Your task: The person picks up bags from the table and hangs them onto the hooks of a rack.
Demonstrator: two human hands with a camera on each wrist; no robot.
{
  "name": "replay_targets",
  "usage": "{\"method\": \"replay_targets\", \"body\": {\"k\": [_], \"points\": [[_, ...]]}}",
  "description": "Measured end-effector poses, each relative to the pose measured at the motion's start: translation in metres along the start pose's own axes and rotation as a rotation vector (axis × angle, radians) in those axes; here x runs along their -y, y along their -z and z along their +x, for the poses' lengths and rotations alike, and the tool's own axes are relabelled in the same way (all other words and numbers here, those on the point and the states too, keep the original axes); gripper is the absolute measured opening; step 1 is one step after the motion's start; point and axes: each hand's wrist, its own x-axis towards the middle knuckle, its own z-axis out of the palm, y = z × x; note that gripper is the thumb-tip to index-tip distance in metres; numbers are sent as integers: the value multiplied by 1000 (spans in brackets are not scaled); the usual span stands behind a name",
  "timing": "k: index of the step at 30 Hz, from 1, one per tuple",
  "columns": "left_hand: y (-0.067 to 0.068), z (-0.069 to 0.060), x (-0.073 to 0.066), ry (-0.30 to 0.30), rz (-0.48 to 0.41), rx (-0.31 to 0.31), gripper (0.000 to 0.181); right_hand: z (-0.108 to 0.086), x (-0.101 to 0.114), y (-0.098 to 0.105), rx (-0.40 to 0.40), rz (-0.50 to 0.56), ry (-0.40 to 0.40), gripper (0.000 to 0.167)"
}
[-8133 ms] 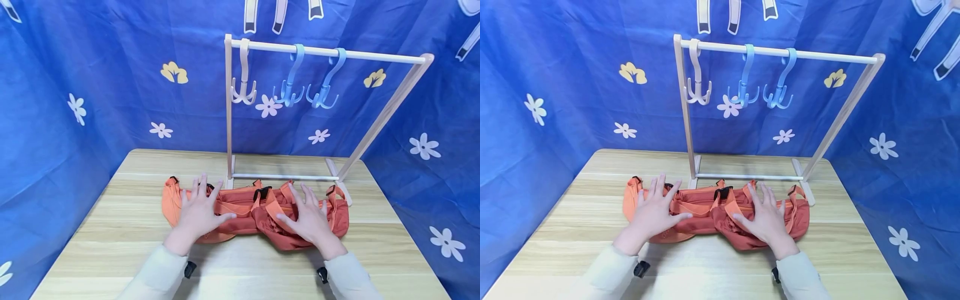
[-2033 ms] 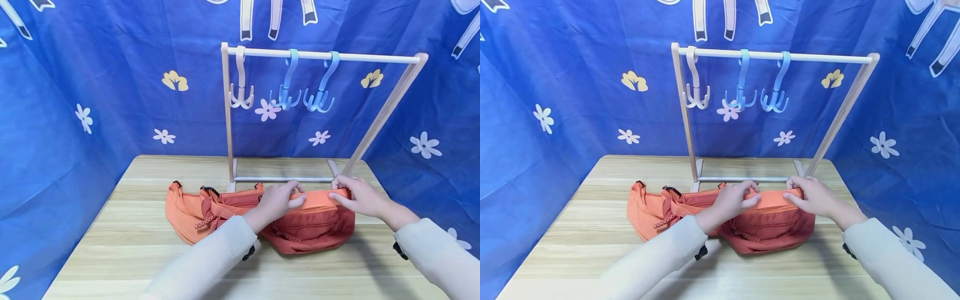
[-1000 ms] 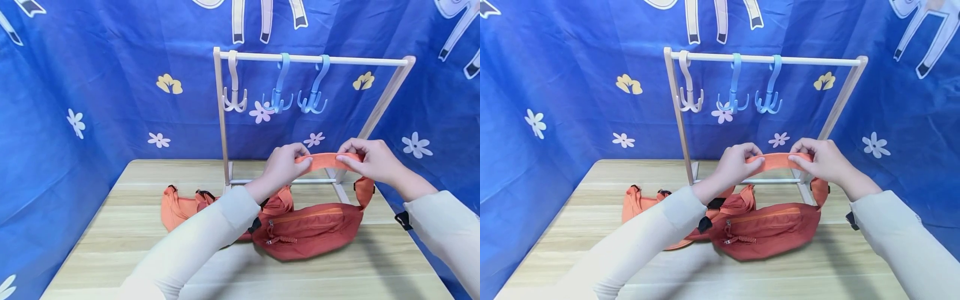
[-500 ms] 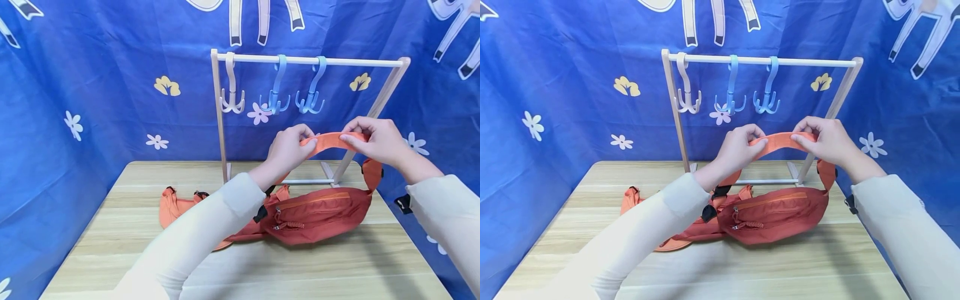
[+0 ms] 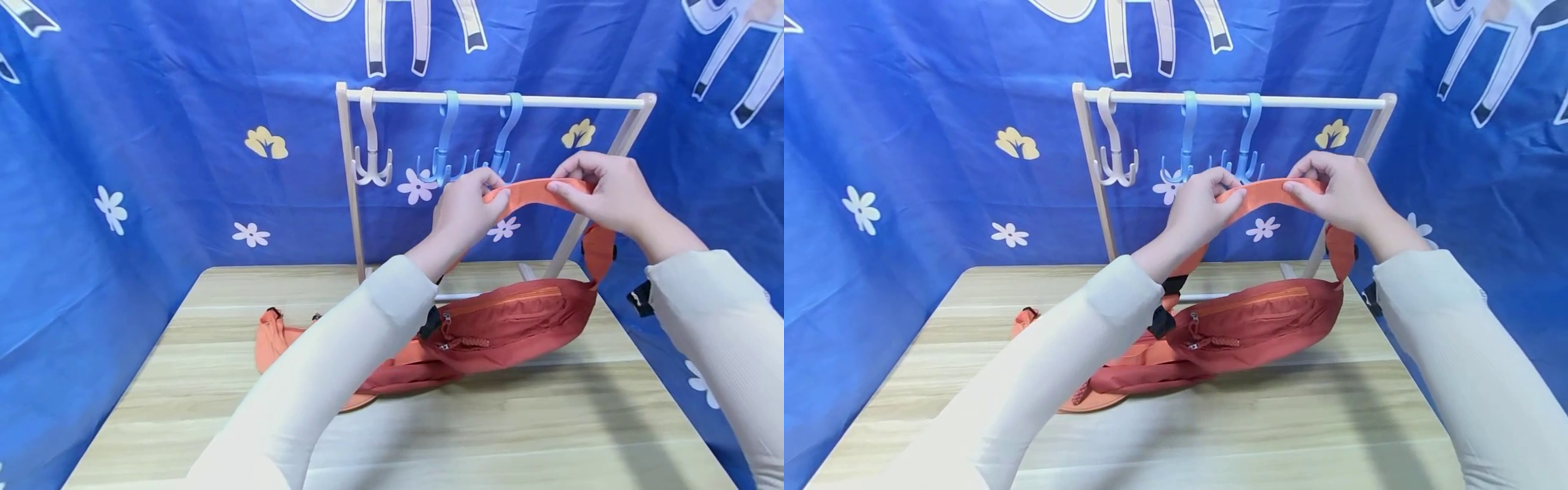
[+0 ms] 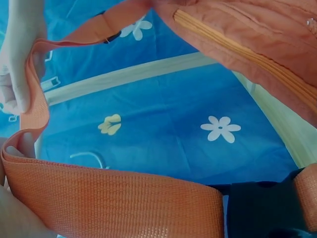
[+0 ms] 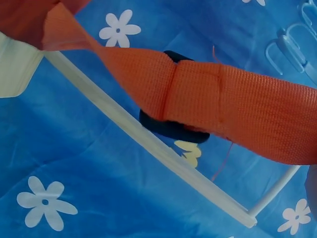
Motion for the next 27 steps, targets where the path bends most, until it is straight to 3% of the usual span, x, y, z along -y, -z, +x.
{"method": "replay_targets", "body": {"k": [5,18,27], "points": [[1,8,1,13,35,-52,12,14,3,-1,-10,-13,-14,23],[-3,25,0,-27,36,-191,16,44,1,-6,-68,-37,-70,30],[-7,37,0,-8,94,-198,18,56,-1,-15,-84,-57,-162,35]]}}
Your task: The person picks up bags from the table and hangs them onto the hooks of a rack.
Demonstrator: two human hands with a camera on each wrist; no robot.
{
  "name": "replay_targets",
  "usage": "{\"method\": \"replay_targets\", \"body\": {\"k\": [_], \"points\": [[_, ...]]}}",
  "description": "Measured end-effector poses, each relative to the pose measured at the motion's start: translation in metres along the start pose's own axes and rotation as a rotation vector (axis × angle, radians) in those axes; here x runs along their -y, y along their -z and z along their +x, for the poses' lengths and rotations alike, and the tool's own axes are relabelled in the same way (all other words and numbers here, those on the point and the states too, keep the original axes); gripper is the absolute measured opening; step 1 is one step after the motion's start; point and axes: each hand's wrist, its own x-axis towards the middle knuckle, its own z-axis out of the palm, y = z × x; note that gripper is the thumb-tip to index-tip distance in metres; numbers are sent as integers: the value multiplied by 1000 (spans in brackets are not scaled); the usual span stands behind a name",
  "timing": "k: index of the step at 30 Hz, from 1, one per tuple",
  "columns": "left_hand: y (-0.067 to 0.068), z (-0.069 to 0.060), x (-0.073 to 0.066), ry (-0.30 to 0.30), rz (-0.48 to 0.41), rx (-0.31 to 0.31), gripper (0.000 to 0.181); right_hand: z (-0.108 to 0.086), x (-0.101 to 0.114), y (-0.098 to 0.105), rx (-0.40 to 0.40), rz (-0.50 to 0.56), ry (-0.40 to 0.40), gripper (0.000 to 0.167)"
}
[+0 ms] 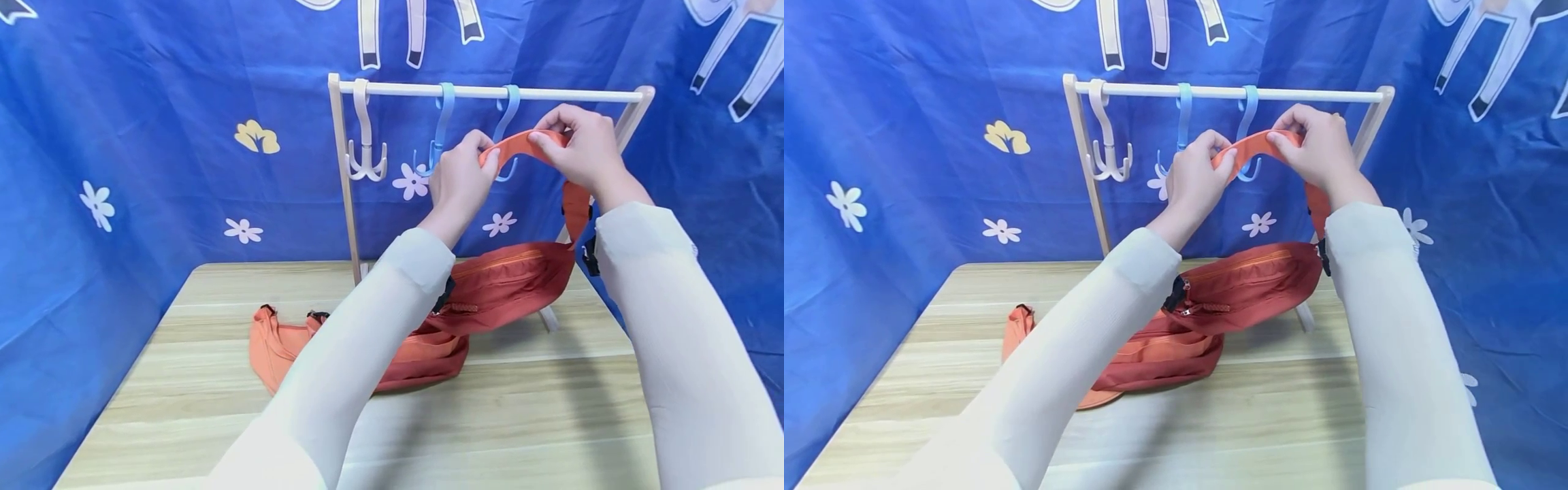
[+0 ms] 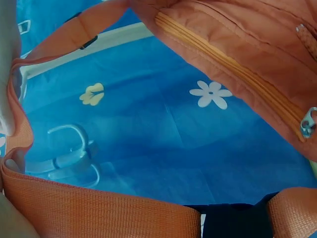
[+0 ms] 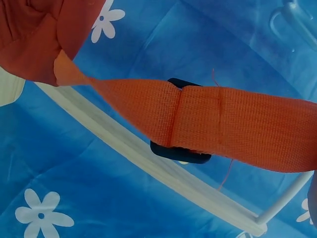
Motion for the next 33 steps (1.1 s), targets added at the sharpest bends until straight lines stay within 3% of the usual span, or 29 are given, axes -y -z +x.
{"method": "replay_targets", "body": {"k": [11,21,33], "points": [[-5,6,2,16,85,48,19,8,-4,-14,22,-27,-60,35],[-11,7,4,27,136,81,22,13,-5,-19,92,-33,-135,36],[-17,2,12,63,96,179,30,7,-13,-24,133,-29,-222,38]]}}
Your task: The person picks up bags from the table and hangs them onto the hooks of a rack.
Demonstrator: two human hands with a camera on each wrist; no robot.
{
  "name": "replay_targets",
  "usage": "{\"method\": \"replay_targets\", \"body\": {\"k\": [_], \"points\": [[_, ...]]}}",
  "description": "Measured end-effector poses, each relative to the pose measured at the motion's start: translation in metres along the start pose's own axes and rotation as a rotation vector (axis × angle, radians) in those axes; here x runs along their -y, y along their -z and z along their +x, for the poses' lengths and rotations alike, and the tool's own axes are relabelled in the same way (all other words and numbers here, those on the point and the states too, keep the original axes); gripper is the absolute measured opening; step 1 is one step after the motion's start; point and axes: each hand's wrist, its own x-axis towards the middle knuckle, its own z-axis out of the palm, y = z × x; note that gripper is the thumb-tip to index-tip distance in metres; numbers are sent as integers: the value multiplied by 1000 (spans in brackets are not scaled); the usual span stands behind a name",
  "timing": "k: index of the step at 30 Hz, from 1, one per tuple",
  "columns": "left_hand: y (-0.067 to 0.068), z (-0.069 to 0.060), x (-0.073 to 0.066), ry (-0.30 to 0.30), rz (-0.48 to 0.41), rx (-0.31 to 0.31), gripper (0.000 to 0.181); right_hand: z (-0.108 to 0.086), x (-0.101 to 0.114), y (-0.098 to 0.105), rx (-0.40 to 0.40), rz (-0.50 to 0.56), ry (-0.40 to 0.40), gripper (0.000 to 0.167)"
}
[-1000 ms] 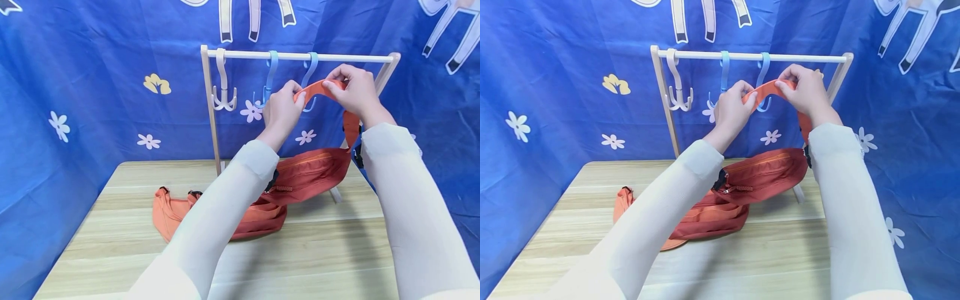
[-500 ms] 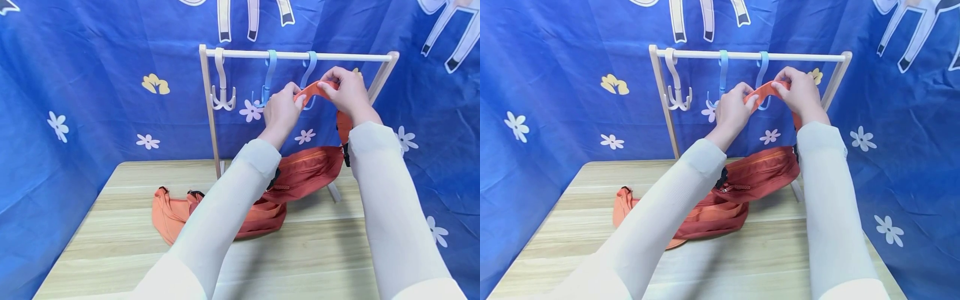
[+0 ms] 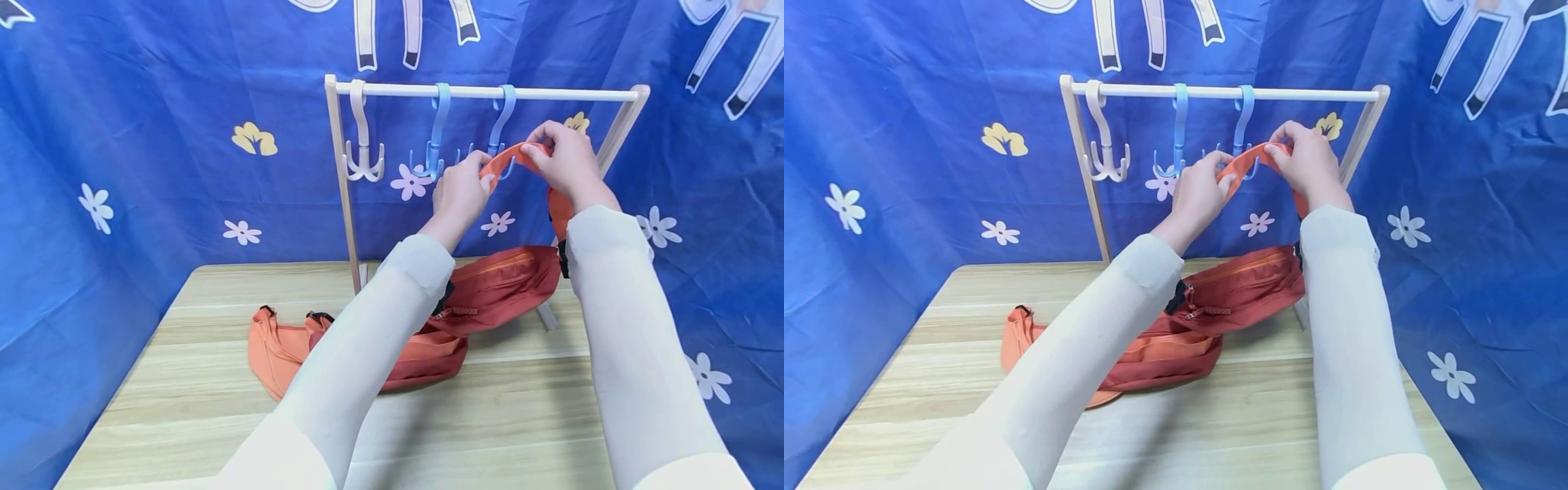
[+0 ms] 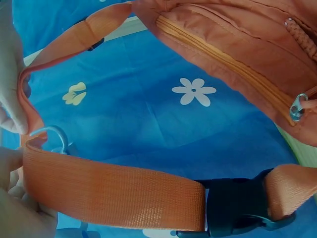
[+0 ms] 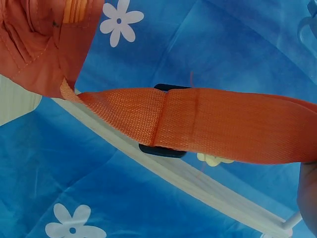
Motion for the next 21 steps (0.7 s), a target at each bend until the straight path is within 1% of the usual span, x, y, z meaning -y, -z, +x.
{"method": "replay_targets", "body": {"k": [4,8,11,17,21], "points": [[-3,0,1,-5,-28,11,35,-1,-2,-1,18,0,-43,40],[-6,-1,2,-39,-70,23,42,-3,-6,-1,34,10,-87,41],[-8,-2,4,-62,-101,34,44,-4,-9,-2,38,14,-104,41],[-10,-5,7,-73,-148,58,47,-6,-14,-4,49,10,-131,42],[-10,-8,11,-71,-163,61,45,-9,-19,-7,61,13,-142,44]]}}
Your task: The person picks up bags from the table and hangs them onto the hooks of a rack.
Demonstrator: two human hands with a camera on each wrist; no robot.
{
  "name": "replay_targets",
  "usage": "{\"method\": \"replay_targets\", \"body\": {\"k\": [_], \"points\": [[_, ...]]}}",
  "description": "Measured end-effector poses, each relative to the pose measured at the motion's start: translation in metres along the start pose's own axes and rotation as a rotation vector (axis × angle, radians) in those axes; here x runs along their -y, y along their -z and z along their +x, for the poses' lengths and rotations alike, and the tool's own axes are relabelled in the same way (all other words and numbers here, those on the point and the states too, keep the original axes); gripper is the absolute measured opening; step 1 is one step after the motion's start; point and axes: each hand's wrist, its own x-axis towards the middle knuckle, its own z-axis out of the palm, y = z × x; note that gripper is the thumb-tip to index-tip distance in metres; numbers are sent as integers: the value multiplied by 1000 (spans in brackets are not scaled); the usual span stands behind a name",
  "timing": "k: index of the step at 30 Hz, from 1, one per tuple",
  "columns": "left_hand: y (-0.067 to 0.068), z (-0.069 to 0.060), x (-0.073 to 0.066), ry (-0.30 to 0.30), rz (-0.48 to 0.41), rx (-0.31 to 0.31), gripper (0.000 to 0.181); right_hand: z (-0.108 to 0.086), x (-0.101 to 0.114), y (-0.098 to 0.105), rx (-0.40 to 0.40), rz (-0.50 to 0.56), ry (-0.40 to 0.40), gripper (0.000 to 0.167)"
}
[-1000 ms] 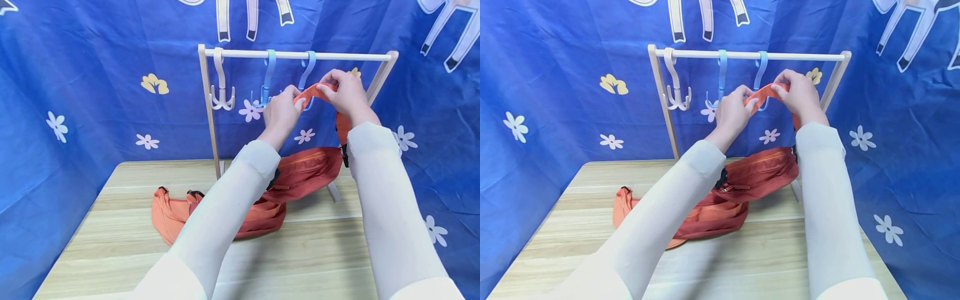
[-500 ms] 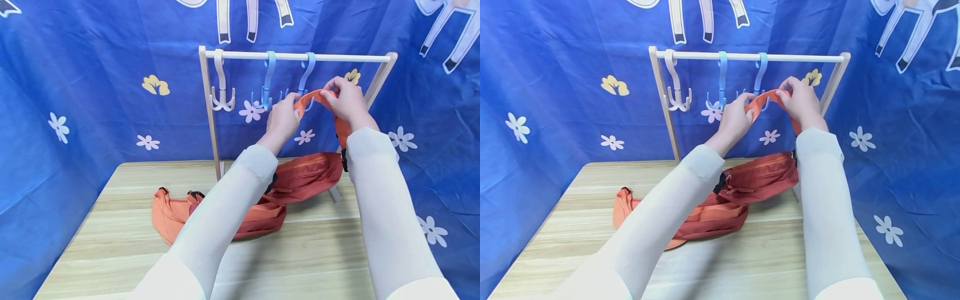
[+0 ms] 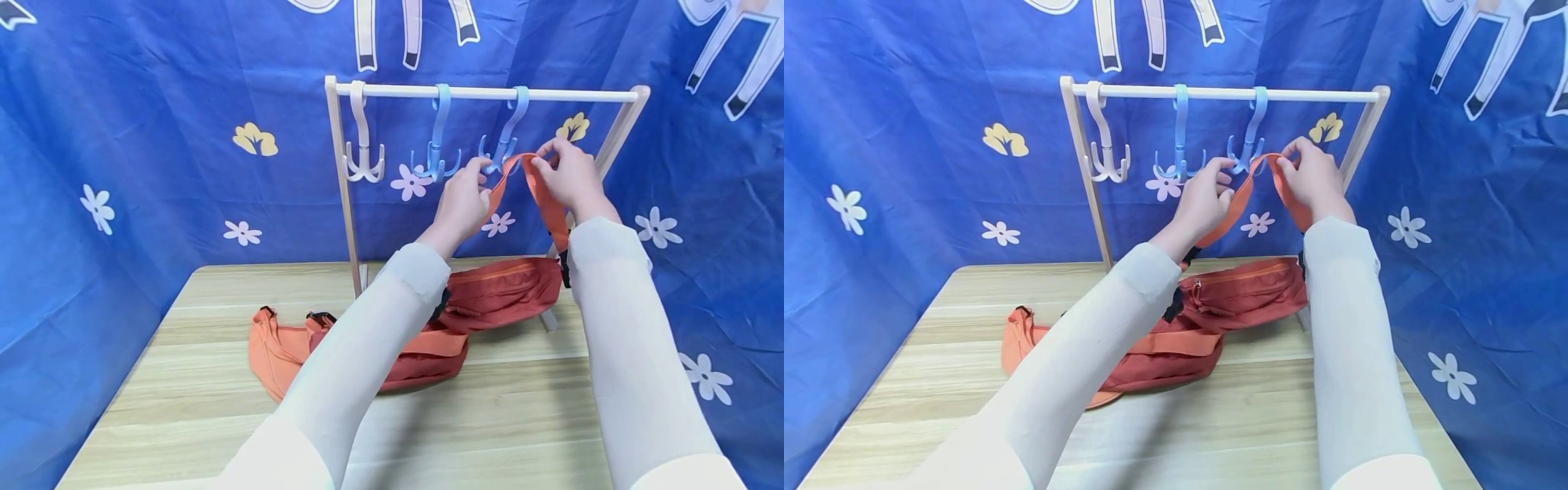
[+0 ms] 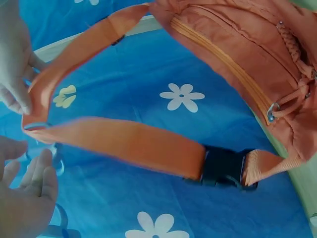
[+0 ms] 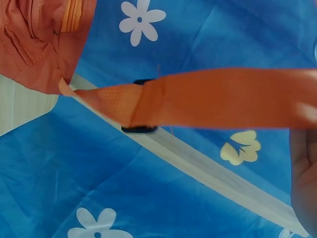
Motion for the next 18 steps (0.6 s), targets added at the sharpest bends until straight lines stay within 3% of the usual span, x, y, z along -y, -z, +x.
{"method": "replay_targets", "body": {"k": [9,18], "points": [[-2,-5,16,-12,-12,6,44,-4,-13,-12,31,34,23,47],[-1,-17,34,3,-42,50,47,-12,-29,-24,-3,105,69,68]]}}
